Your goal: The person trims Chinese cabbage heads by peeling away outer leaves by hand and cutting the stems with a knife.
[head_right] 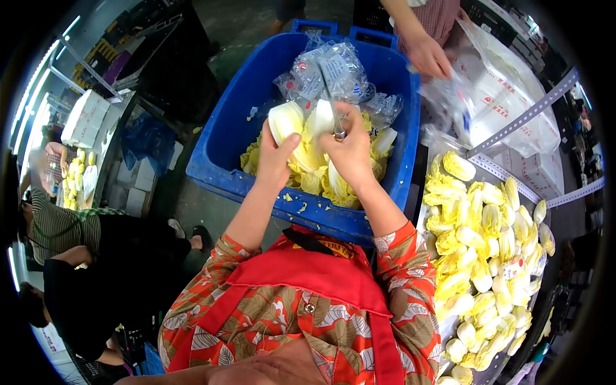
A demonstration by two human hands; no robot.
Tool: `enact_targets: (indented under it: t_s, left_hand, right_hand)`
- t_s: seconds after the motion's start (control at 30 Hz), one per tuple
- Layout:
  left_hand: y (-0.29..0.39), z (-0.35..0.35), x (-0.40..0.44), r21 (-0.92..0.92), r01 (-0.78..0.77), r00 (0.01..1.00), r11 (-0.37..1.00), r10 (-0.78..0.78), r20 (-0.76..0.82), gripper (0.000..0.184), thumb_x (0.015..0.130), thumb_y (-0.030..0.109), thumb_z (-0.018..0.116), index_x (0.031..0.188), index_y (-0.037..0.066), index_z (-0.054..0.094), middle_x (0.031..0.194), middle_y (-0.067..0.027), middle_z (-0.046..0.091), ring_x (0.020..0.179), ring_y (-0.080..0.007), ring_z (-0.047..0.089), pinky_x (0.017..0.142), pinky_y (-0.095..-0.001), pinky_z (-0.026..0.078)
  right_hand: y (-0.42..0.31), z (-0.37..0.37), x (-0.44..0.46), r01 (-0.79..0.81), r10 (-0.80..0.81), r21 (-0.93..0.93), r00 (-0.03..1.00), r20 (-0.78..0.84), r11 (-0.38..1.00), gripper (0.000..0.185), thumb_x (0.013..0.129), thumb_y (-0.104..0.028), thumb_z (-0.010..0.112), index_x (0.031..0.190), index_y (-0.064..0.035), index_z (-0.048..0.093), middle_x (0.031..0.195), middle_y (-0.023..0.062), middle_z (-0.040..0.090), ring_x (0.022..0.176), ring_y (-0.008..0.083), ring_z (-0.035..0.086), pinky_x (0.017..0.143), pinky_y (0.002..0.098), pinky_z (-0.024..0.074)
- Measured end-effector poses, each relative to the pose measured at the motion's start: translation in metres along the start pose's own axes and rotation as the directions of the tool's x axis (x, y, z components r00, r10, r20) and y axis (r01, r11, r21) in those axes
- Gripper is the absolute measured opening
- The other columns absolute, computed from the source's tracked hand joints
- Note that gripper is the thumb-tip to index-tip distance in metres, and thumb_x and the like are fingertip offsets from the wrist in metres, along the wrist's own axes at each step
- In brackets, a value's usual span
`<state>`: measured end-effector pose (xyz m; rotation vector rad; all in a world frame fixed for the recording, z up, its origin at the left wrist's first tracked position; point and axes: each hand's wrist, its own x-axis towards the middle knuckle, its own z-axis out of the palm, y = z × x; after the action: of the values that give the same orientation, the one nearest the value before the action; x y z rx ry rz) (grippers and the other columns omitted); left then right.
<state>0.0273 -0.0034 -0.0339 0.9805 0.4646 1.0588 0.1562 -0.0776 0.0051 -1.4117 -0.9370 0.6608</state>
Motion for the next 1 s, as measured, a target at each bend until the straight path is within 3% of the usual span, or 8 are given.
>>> enact_targets:
  t_s: [0.23,0.37,0.43,0.5,0.57,0.7,0.8,1.0]
  left_hand:
    - [0.000,-0.014,0.013,-0.054,0.059,0.993,0.997,-0.064,-0.099,0.047,0.086,0.004,0.054,0.130,0.005,0.039,0.119,-0.0091,0.053,0.107,-0.0192,0.054,0.092,-0.0346,0.045]
    - [0.008,-0.019,0.014,-0.172,0.115,0.983,0.978,-0.137,-0.120,0.046,0.087,0.009,0.049,0.132,0.005,0.039,0.122,-0.0121,0.053,0.112,-0.0260,0.054,0.096,-0.0402,0.044]
    - [0.010,-0.016,0.011,-0.164,0.105,0.993,0.981,-0.112,-0.036,0.045,0.088,0.009,0.050,0.132,0.005,0.038,0.121,-0.0104,0.052,0.109,-0.0221,0.054,0.093,-0.0361,0.046]
    - [0.007,-0.012,0.008,-0.185,0.130,0.991,0.974,-0.130,0.013,0.046,0.088,0.009,0.050,0.132,0.005,0.038,0.121,-0.0105,0.052,0.109,-0.0221,0.054,0.093,-0.0362,0.046]
    - [0.004,-0.007,0.004,-0.203,0.166,0.986,0.965,-0.156,0.064,0.047,0.088,0.009,0.050,0.133,0.005,0.037,0.121,-0.0106,0.052,0.110,-0.0222,0.054,0.093,-0.0362,0.046]
    - [0.002,0.001,-0.001,-0.137,0.215,0.968,0.967,-0.193,0.159,0.050,0.089,0.016,0.049,0.135,0.003,0.035,0.123,-0.0115,0.052,0.110,-0.0229,0.055,0.093,-0.0365,0.046]
    - [-0.004,-0.008,0.001,-0.156,0.297,0.938,0.942,-0.257,0.234,0.047,0.092,0.023,0.045,0.134,0.003,0.038,0.124,-0.0125,0.052,0.110,-0.0222,0.055,0.093,-0.0352,0.046]
    - [-0.024,-0.021,0.010,-0.366,0.601,0.730,0.710,-0.301,0.614,0.048,0.096,0.032,0.043,0.131,-0.001,0.043,0.122,-0.0122,0.055,0.110,-0.0203,0.055,0.093,-0.0321,0.045]
  right_hand:
    - [0.015,-0.021,-0.015,0.269,-0.259,0.053,0.955,-0.145,0.962,0.053,0.074,0.001,0.059,0.126,-0.0031,0.049,0.093,0.0005,0.060,0.082,0.0076,0.057,0.070,0.0210,0.0438]
    - [0.004,-0.049,-0.011,0.131,-0.133,-0.023,0.983,-0.126,0.991,0.052,0.074,-0.006,0.066,0.126,-0.0050,0.054,0.100,0.0032,0.061,0.082,0.0087,0.057,0.073,0.0226,0.0449]
    - [0.006,-0.050,-0.006,0.172,-0.232,-0.429,0.969,-0.091,0.887,0.056,0.074,-0.015,0.072,0.125,-0.0036,0.054,0.100,0.0055,0.063,0.083,0.0101,0.057,0.074,0.0250,0.0461]
    - [0.015,-0.045,-0.004,0.188,-0.223,-0.365,0.973,-0.056,0.912,0.061,0.073,-0.022,0.076,0.126,-0.0031,0.053,0.100,0.0081,0.062,0.087,0.0143,0.058,0.076,0.0279,0.0469]
    - [0.003,-0.033,-0.005,-0.106,0.137,-0.165,0.972,0.191,0.981,0.061,0.074,-0.026,0.075,0.125,-0.0016,0.052,0.102,0.0100,0.062,0.090,0.0172,0.059,0.079,0.0290,0.0472]
    - [0.011,-0.020,-0.001,-0.058,0.086,-0.120,0.966,0.243,0.991,0.059,0.075,-0.025,0.074,0.125,-0.0017,0.051,0.086,0.0067,0.062,0.069,0.0127,0.059,0.060,0.0255,0.0472]
    - [0.012,-0.020,-0.005,-0.206,0.155,0.203,0.957,0.244,0.957,0.058,0.078,-0.019,0.070,0.128,-0.0015,0.046,0.063,-0.0011,0.049,0.041,0.0050,0.042,0.033,0.0209,0.0269]
    - [0.004,-0.015,-0.011,-0.305,0.216,0.382,0.942,0.257,0.873,0.058,0.080,-0.013,0.067,0.130,0.0003,0.042,0.071,0.0003,0.052,0.050,0.0060,0.049,0.038,0.0201,0.0334]
